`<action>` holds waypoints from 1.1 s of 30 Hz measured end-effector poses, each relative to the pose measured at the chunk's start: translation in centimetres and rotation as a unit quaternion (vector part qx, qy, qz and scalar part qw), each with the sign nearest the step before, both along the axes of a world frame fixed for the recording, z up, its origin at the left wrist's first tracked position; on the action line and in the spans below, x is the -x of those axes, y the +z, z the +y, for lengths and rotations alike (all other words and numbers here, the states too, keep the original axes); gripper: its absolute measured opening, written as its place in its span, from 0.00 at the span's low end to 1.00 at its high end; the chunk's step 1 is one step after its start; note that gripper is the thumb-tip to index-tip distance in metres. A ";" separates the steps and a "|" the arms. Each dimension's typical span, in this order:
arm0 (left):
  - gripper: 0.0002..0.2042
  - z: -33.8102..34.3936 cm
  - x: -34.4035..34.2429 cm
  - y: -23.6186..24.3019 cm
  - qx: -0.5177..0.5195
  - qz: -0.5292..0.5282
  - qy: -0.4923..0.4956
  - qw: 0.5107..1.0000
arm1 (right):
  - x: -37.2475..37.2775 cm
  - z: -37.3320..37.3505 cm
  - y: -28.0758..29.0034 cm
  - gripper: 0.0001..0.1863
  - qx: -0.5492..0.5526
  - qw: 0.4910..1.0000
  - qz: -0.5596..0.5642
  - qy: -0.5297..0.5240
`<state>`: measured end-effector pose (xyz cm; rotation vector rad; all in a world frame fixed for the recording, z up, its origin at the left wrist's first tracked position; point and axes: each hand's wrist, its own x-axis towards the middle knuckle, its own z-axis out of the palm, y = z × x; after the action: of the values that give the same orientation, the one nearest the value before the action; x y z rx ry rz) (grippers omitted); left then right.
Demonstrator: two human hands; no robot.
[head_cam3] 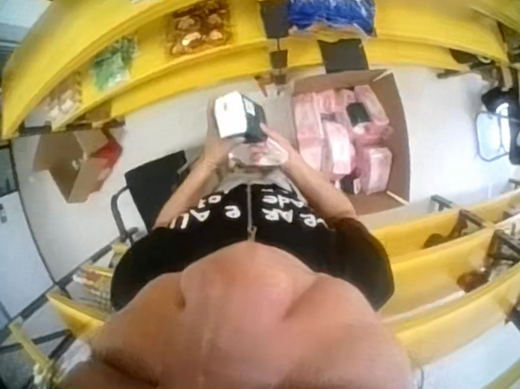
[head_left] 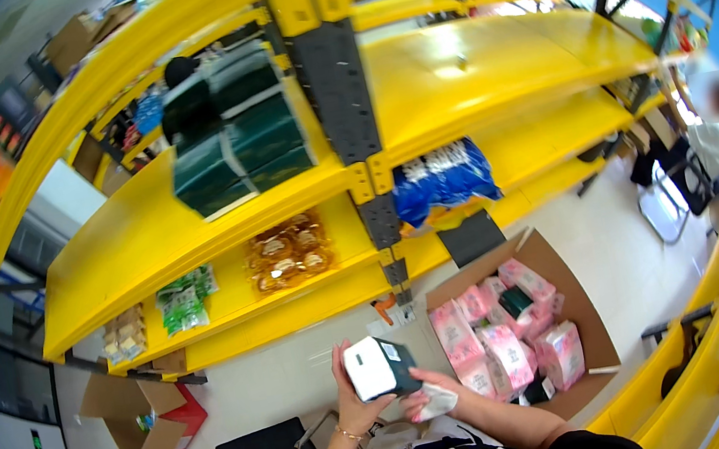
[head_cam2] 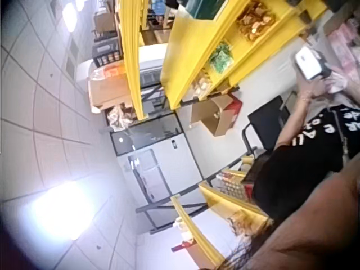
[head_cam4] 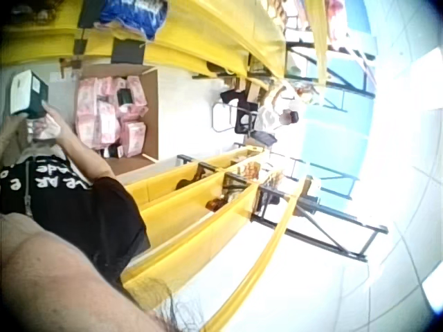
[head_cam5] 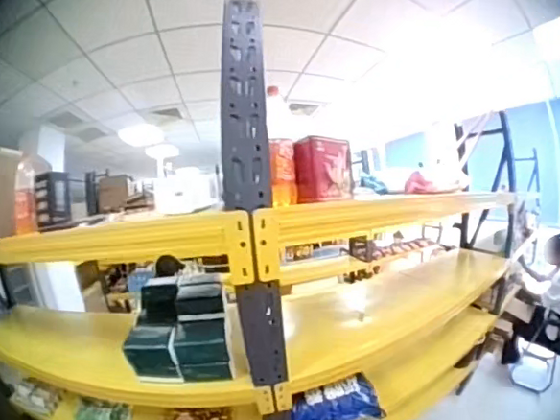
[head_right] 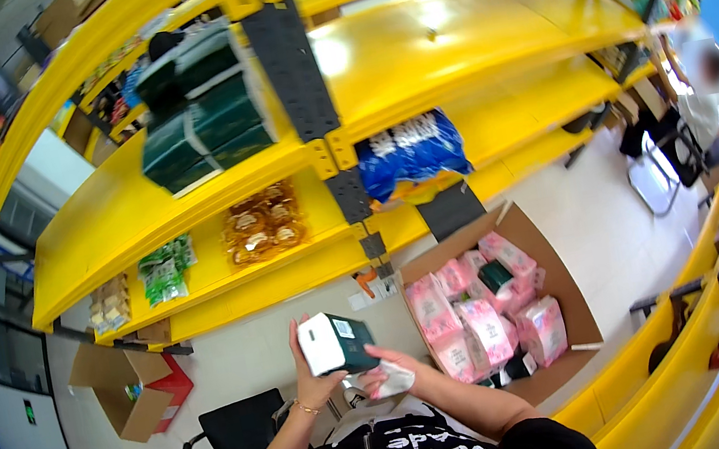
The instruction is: The person repeatedly picks green rectangular boxes from a cardboard box on the floor, wipes each with a pink cloth, and places them on a yellow shelf. The person handles the boxes one at a time, turning them over to wipe different sides before stacking them on the shelf.
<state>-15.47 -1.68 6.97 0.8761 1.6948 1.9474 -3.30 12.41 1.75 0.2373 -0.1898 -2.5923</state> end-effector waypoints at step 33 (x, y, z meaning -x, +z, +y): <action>0.39 -15.3 3.6 6.6 -0.270 -0.215 0.128 0.930 | 13.0 -17.6 20.3 0.32 -0.718 0.387 0.488 -0.311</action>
<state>-19.10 -17.03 13.52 0.3439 1.0723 2.6121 -16.29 -5.14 22.02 -0.9865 2.8123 -2.0133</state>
